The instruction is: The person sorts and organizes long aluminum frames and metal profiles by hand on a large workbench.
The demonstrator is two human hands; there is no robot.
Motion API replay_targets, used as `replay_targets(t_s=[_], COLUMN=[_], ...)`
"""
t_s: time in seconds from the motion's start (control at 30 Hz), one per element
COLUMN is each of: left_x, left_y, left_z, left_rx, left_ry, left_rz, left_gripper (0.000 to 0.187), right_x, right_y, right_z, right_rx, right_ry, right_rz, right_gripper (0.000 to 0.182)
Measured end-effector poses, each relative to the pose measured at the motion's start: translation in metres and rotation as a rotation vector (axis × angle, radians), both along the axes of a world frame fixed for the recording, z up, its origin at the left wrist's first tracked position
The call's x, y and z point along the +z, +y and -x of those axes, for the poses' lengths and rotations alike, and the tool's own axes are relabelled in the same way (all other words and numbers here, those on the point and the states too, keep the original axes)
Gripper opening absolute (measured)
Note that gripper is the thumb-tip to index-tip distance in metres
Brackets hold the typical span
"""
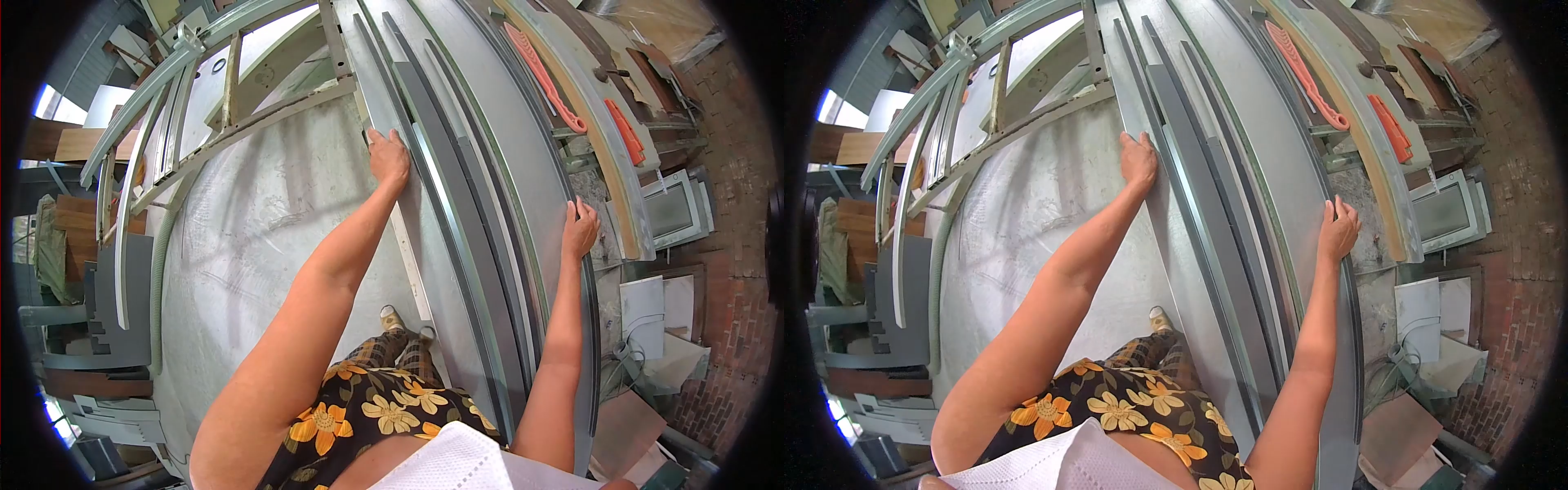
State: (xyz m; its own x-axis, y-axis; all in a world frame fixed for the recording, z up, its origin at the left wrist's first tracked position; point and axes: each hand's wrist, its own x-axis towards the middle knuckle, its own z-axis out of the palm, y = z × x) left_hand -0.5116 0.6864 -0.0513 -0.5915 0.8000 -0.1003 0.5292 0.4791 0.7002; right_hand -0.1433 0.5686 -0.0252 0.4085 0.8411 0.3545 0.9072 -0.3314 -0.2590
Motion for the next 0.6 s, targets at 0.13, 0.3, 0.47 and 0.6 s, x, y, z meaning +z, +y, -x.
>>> replay_targets(t_s=[0.13, 0.3, 0.47, 0.6], left_x=[-0.006, -0.01, -0.01, -0.019], left_y=[0.013, 0.023, 0.036, 0.051], left_z=[0.0, 0.002, 0.007, 0.015], left_rx=[0.002, 0.006, 0.008, -0.02], left_ry=[0.013, 0.003, 0.006, -0.038], left_rz=[0.005, -0.023, 0.001, 0.019], left_gripper=[0.055, 0.055, 0.054, 0.056], right_x=[-0.004, -0.012, -0.016, -0.006], right_y=[0.016, 0.03, 0.048, 0.046], right_z=[0.002, -0.002, 0.003, 0.002], right_rx=[0.024, 0.052, 0.053, 0.138], right_ry=[-0.01, -0.041, 0.021, -0.007], right_rz=[-0.038, -0.064, -0.049, -0.056], right_gripper=[0.029, 0.029, 0.03, 0.042])
